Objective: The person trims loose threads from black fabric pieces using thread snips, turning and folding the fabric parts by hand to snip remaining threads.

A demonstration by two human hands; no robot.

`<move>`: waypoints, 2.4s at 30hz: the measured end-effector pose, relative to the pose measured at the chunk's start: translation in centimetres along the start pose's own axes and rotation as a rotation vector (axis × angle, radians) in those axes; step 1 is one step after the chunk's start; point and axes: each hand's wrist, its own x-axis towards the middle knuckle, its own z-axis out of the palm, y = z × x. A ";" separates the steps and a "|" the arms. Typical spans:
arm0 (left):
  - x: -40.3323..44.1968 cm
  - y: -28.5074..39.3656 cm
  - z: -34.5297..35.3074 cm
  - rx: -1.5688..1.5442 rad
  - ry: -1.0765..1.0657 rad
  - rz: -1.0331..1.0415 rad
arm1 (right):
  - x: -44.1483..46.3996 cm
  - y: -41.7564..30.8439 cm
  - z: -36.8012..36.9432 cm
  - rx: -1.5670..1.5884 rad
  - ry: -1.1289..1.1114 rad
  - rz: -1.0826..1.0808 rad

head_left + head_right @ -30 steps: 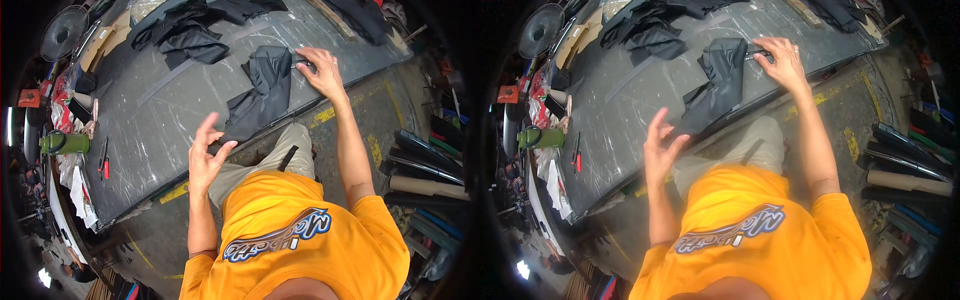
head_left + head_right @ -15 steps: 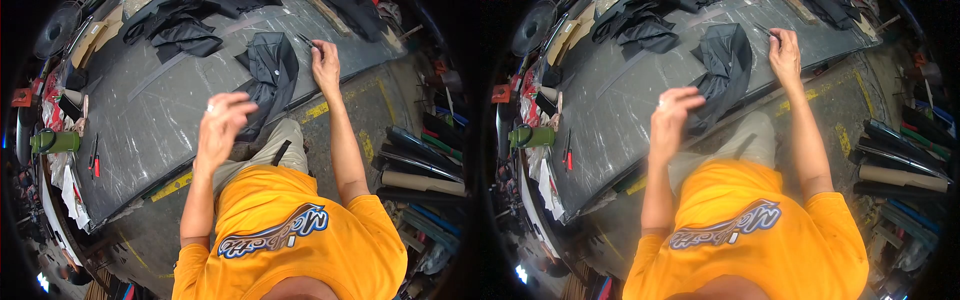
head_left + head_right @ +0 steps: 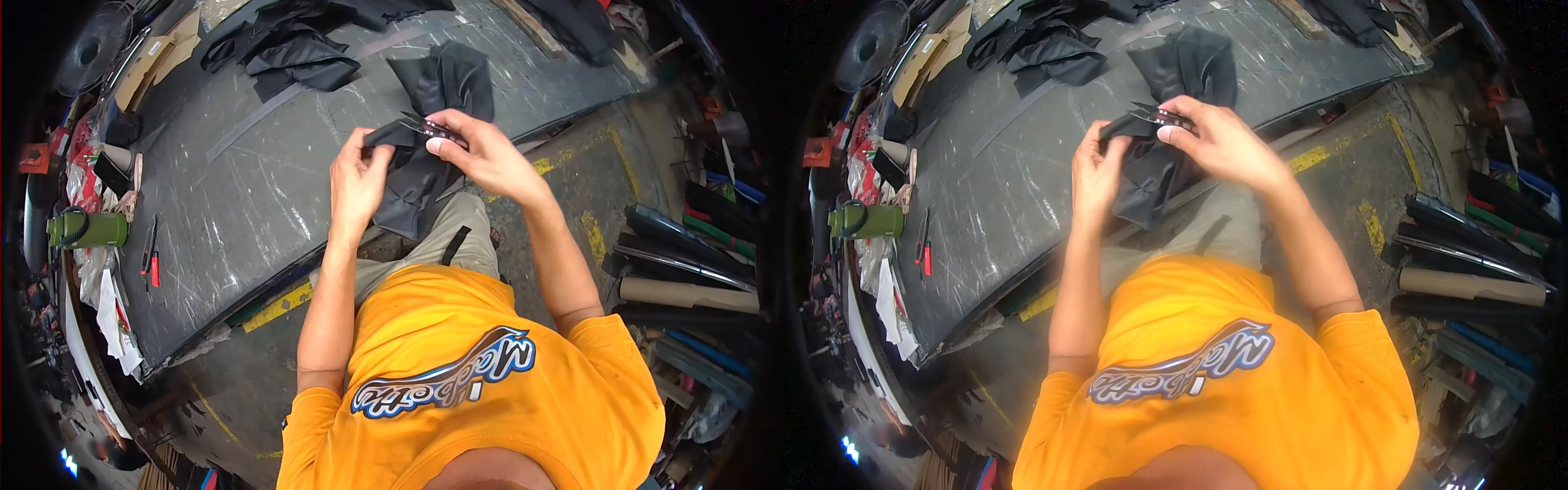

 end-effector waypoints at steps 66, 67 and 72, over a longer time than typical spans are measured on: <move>-0.4 -2.5 -0.5 -0.321 0.306 0.176 | 2.2 -1.7 -6.2 0.208 0.370 0.024; -0.4 -2.5 -0.4 -0.322 0.318 0.167 | 2.3 -1.3 -7.4 0.207 0.368 0.022; -0.2 -3.1 -0.1 -0.329 0.347 0.192 | 3.4 3.8 -14.6 -0.289 0.528 0.198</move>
